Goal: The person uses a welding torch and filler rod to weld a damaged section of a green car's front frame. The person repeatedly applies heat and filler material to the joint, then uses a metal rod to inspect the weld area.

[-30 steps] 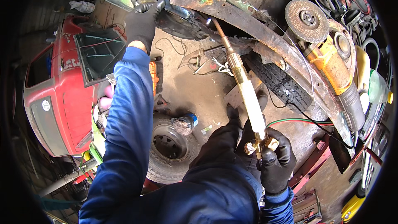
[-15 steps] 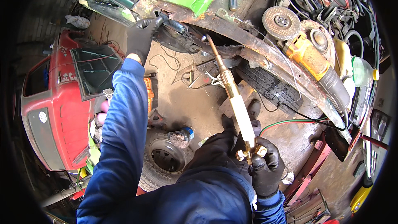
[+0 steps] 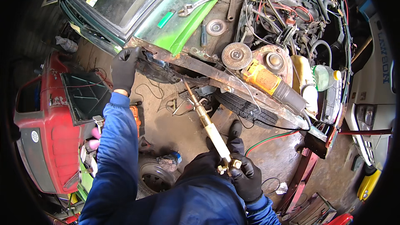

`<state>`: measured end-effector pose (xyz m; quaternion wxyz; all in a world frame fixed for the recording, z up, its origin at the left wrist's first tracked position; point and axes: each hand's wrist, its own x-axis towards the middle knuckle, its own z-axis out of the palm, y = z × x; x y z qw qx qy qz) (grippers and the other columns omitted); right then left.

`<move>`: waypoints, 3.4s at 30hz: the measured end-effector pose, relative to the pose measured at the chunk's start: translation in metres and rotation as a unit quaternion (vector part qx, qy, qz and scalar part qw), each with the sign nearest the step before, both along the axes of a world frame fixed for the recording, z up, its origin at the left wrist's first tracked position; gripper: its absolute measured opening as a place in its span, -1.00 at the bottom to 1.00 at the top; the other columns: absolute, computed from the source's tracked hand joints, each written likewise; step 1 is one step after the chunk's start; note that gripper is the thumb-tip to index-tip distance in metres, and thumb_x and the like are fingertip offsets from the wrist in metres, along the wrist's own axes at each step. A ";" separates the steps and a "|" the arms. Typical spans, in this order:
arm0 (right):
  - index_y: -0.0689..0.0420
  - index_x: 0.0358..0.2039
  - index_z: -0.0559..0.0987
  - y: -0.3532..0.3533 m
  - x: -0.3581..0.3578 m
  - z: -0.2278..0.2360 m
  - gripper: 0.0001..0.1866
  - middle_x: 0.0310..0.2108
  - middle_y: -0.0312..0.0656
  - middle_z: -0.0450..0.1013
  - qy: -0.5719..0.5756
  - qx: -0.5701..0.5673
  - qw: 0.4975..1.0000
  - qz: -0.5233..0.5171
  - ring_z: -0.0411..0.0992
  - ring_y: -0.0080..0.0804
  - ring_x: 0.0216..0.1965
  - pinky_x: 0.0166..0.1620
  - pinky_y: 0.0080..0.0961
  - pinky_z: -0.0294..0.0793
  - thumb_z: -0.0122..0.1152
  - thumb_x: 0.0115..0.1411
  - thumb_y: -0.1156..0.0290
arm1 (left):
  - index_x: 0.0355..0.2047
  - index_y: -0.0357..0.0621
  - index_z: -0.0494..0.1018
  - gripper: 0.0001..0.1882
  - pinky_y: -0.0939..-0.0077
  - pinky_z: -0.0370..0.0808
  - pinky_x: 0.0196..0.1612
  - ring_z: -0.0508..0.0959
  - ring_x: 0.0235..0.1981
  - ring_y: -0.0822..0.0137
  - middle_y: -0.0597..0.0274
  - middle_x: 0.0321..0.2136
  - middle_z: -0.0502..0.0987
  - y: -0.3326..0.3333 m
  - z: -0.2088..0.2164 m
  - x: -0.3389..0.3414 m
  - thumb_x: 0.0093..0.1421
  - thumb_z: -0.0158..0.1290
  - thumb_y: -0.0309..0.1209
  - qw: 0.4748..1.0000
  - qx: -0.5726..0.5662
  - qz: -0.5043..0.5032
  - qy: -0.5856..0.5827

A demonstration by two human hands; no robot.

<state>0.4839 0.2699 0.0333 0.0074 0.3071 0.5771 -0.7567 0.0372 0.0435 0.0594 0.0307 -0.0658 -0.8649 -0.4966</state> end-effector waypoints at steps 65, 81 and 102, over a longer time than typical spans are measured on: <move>0.14 0.21 0.53 -0.080 -0.089 -0.031 -0.42 -0.27 -0.36 0.50 -0.172 0.037 0.974 0.145 0.46 -0.68 -0.32 -0.27 -0.62 0.66 0.47 0.31 0.10 | -0.10 -0.10 0.70 -0.60 0.07 0.55 0.14 0.65 0.03 -0.07 -0.01 -0.07 0.71 -0.308 -0.346 0.442 0.39 0.06 -0.07 0.843 -0.264 -0.145 -0.446; 0.23 0.26 0.50 -0.138 -0.128 -0.151 -0.36 -0.07 -0.17 0.56 -0.235 0.119 0.948 0.180 0.56 -0.41 -0.08 -0.08 -0.44 0.63 0.41 0.34 0.06 | -0.13 -0.19 0.67 -0.64 0.20 0.56 -0.17 0.66 -0.35 0.12 0.10 -0.38 0.67 -0.297 -0.470 0.282 0.38 0.16 -0.12 0.911 -0.061 0.007 -0.408; 0.34 0.25 0.50 -0.105 -0.175 -0.349 -0.12 -0.16 -0.13 0.57 -0.222 0.323 0.886 0.248 0.51 -0.45 -0.36 -0.33 -0.55 0.59 0.50 0.22 -0.17 | 0.28 0.01 0.48 -0.38 -0.13 0.49 0.23 0.51 0.25 -0.11 0.02 0.35 0.41 -0.264 -0.826 0.127 0.22 0.19 -0.12 0.843 -0.334 0.129 -0.401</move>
